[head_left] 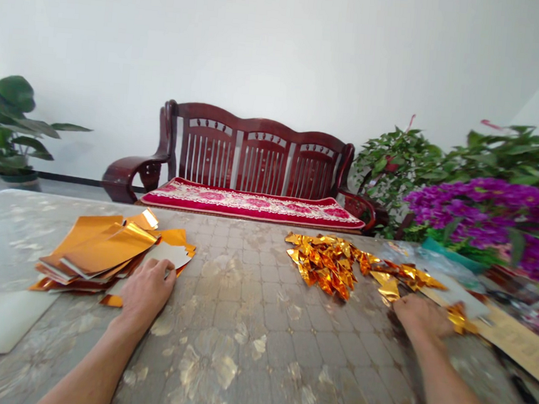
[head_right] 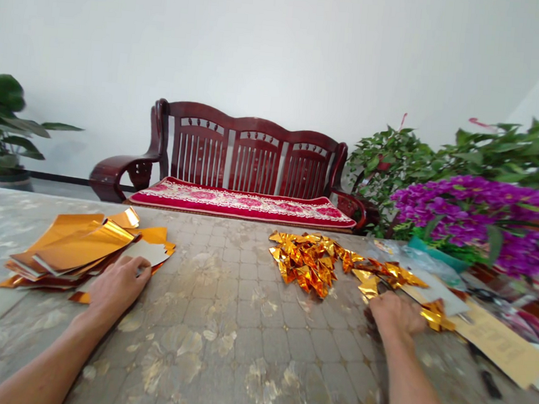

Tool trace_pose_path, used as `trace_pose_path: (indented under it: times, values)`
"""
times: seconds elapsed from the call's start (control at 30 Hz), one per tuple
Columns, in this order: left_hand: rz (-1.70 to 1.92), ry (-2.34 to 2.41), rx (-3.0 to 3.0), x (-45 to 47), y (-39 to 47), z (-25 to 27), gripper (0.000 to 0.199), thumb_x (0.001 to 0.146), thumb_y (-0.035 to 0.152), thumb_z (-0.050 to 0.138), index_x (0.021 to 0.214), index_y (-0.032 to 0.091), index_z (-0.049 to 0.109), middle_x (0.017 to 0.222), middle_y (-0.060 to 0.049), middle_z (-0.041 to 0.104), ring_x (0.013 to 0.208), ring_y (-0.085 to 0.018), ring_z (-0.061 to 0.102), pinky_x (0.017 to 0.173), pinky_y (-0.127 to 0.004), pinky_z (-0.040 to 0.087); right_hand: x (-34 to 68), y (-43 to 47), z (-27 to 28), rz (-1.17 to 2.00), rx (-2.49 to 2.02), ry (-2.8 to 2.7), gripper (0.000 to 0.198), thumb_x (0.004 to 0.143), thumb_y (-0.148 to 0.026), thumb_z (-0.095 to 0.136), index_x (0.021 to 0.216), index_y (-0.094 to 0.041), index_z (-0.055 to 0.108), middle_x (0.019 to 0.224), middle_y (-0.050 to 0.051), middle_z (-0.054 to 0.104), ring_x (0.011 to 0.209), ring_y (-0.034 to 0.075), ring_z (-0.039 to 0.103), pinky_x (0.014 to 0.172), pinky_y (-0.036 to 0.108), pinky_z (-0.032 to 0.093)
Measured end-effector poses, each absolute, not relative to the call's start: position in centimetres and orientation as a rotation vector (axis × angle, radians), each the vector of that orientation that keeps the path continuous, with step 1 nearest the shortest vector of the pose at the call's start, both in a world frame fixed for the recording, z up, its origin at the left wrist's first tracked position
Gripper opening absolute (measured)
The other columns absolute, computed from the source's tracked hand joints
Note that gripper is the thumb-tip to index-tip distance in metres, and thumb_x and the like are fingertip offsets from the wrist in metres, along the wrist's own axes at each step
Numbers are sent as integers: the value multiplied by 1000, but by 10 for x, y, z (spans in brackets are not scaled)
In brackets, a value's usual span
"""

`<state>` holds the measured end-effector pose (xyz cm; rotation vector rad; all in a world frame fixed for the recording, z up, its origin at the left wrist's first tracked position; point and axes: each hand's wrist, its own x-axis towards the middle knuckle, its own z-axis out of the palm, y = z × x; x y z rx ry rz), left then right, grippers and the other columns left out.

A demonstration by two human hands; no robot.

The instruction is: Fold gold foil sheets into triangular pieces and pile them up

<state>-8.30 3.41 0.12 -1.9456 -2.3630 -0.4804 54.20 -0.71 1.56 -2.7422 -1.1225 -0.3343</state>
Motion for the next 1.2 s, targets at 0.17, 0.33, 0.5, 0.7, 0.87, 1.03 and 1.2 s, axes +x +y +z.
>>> trace_pose_path:
  times: [0.17, 0.33, 0.5, 0.7, 0.87, 1.03, 1.2]
  values:
    - [-480, -2340, -1955, -83, 34, 1, 34, 93, 40, 37, 99, 27, 68, 108, -7, 64, 102, -27, 61, 68, -32, 40, 504, -16, 33, -442, -2723, -1123, 41, 87, -37, 42, 102, -17, 76, 108, 19, 67, 97, 36, 63, 75, 44, 49]
    - [-485, -2343, -1961, -82, 33, 3, 34, 93, 40, 37, 102, 27, 67, 111, -7, 64, 103, -27, 61, 68, -32, 41, 439, -29, 59, -511, -2491, -1295, 36, 90, -41, 43, 94, -23, 74, 105, 9, 68, 86, 26, 62, 66, 34, 43]
    - [-497, -2360, -1969, -82, 34, 4, 34, 93, 40, 38, 103, 26, 68, 113, -8, 64, 104, -27, 61, 67, -31, 41, 380, -39, 67, -645, -2222, -1694, 19, 84, -33, 54, 77, -24, 69, 96, 4, 67, 94, 23, 58, 72, 30, 40]
    - [-512, -2371, -1966, -82, 33, 4, 34, 93, 39, 39, 103, 26, 69, 111, -8, 64, 103, -27, 62, 64, -30, 40, 346, -34, 57, -733, -2205, -1872, 17, 83, -25, 57, 71, -23, 68, 89, 5, 66, 88, 22, 53, 68, 31, 36]
    - [-506, -2347, -1964, -82, 33, 3, 34, 94, 40, 38, 102, 26, 68, 109, -7, 65, 100, -26, 62, 63, -29, 38, 344, -23, 54, -752, -2226, -1908, 19, 85, -23, 55, 71, -21, 68, 90, 7, 67, 88, 23, 53, 69, 31, 37]
    - [-497, -2355, -1958, -82, 33, 3, 34, 94, 41, 37, 101, 27, 68, 110, -7, 64, 102, -27, 62, 63, -29, 39, 348, -14, 52, -771, -2221, -1903, 18, 84, -23, 55, 74, -20, 69, 91, 8, 67, 89, 23, 53, 69, 32, 37]
    - [-499, -2365, -1967, -81, 32, 5, 34, 94, 40, 38, 102, 26, 68, 110, -7, 65, 102, -27, 62, 65, -30, 40, 350, -9, 51, -776, -2240, -1910, 19, 85, -24, 54, 76, -20, 71, 92, 9, 68, 90, 24, 54, 70, 32, 37]
